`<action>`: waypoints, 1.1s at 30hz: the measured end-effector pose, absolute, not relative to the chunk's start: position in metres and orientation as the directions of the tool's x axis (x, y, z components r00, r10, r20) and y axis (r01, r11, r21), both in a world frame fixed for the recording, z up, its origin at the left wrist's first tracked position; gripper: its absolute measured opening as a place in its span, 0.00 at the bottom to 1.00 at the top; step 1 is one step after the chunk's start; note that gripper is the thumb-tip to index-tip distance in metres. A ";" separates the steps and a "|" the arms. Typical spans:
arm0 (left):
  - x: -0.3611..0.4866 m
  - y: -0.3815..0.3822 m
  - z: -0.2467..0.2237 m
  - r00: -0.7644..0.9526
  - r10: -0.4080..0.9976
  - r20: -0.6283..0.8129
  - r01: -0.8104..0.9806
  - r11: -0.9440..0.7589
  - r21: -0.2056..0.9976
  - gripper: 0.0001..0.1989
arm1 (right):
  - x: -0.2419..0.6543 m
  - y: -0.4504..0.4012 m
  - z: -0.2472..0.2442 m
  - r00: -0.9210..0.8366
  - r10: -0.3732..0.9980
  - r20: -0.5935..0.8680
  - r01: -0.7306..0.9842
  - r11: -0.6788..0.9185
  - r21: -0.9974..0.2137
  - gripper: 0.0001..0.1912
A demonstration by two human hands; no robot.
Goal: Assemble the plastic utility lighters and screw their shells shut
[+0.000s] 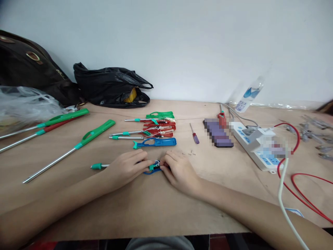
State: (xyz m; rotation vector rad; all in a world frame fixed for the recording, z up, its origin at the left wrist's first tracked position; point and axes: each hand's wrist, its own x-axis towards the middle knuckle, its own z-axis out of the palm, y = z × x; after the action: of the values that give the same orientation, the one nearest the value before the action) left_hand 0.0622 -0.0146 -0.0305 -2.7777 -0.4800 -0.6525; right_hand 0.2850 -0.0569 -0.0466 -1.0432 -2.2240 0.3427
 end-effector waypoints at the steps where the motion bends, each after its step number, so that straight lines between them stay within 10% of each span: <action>1: 0.063 -0.014 -0.031 0.849 0.237 0.473 0.364 -0.911 -0.196 0.18 | 0.285 -0.057 -0.046 -0.474 0.761 0.443 0.587 0.648 -0.485 0.06; 33: 0.062 -0.005 -0.040 0.809 0.208 0.550 0.334 -0.932 -0.139 0.21 | 0.286 -0.056 -0.044 -0.432 0.829 0.355 0.557 0.554 -0.618 0.06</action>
State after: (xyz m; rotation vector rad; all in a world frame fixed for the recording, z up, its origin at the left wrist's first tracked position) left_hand 0.0620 -0.0049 -0.0398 -2.7661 -0.4211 -0.8020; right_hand 0.2858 -0.0563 -0.0444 -1.1088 -2.1496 0.5503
